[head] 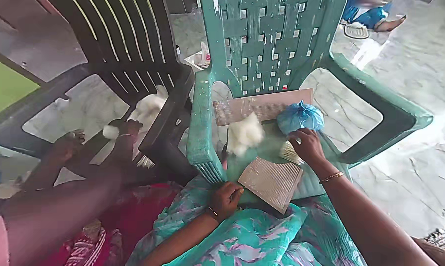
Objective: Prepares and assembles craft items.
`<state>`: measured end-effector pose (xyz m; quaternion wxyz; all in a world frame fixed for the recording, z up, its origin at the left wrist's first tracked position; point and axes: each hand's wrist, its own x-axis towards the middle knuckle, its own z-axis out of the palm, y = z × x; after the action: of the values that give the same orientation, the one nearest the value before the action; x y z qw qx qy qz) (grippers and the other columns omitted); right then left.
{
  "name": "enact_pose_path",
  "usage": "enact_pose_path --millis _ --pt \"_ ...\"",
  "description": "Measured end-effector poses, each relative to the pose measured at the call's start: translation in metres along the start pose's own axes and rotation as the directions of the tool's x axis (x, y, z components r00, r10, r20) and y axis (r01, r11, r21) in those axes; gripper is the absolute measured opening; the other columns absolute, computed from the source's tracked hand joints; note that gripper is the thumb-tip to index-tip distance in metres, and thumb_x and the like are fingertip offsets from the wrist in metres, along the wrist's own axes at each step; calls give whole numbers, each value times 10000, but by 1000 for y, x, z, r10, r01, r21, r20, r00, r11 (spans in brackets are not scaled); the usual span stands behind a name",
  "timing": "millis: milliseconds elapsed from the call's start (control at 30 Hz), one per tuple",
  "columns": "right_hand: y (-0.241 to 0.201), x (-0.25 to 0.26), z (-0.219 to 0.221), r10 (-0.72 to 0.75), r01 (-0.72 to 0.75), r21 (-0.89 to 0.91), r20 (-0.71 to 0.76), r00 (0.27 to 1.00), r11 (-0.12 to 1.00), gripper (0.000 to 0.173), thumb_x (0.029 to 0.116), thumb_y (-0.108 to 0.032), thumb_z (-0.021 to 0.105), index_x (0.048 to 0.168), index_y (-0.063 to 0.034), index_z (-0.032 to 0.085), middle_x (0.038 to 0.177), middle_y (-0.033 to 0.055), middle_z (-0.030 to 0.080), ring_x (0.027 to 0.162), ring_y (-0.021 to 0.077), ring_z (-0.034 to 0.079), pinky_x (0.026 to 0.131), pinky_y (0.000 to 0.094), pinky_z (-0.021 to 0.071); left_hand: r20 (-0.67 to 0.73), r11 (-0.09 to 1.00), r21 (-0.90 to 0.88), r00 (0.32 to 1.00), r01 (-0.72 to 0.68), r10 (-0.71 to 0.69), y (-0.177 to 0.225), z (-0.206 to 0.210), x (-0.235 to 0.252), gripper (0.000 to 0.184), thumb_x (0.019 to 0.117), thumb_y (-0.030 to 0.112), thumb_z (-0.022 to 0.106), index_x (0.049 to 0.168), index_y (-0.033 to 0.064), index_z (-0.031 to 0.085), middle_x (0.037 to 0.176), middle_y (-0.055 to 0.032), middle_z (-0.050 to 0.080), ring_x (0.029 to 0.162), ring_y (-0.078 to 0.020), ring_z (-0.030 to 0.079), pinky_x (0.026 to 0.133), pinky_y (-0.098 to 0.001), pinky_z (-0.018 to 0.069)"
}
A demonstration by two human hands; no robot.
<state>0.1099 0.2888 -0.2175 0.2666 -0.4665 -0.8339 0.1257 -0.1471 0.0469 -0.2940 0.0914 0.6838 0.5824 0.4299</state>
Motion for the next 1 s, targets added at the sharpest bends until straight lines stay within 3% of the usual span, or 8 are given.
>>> enact_pose_path --millis 100,200,300,533,767,867,1000 --pt "-39 16 18 0 -12 92 132 991 996 267 977 -184 695 1174 -7 724 1196 236 679 1160 411 630 1005 582 487 23 1000 -2 1000 13 -13 0 -1 1 252 1004 196 584 990 13 755 954 -133 737 821 -171 708 759 -275 592" --pt "-67 33 44 143 -190 180 245 959 965 416 957 -250 741 1274 3 646 1233 235 655 1089 385 659 928 555 539 35 1000 -13 999 13 -13 -1 -1 1 248 1008 193 576 1003 18 752 956 -131 730 777 -157 682 710 -248 570" --pt "-82 46 64 265 -327 225 268 926 918 501 922 -258 779 1309 8 605 1261 243 635 1072 394 651 908 567 527 52 1000 -14 998 22 -21 -1 -2 1 245 1005 198 580 1002 25 755 950 -130 730 758 -159 682 696 -257 573" --pt "-89 42 69 211 -262 219 231 950 940 181 979 -113 671 1115 -1 712 1019 200 723 968 364 686 897 573 514 46 1000 -25 999 8 -7 -4 0 1 237 1000 186 578 992 25 752 920 -126 722 728 -154 665 669 -248 559" --pt "-74 16 54 279 -391 307 352 894 868 128 940 -95 703 1049 -33 728 920 104 732 823 202 700 823 435 566 16 999 -35 1000 -5 5 -9 4 2 243 995 200 581 972 29 753 876 -117 713 706 -154 658 665 -253 560" --pt "-68 13 55 350 -458 410 314 883 789 138 941 -52 698 1068 1 694 953 125 721 810 197 705 801 400 591 22 999 -49 1000 14 -13 -6 3 1 243 992 197 584 978 25 755 877 -119 711 708 -155 654 666 -258 558" --pt "-67 24 60 384 -506 441 339 859 742 306 946 -142 743 1202 -9 640 1156 169 675 919 253 698 847 439 584 59 997 -47 997 56 -53 -3 0 3 252 1006 203 575 993 23 750 915 -124 715 758 -175 667 701 -290 568"
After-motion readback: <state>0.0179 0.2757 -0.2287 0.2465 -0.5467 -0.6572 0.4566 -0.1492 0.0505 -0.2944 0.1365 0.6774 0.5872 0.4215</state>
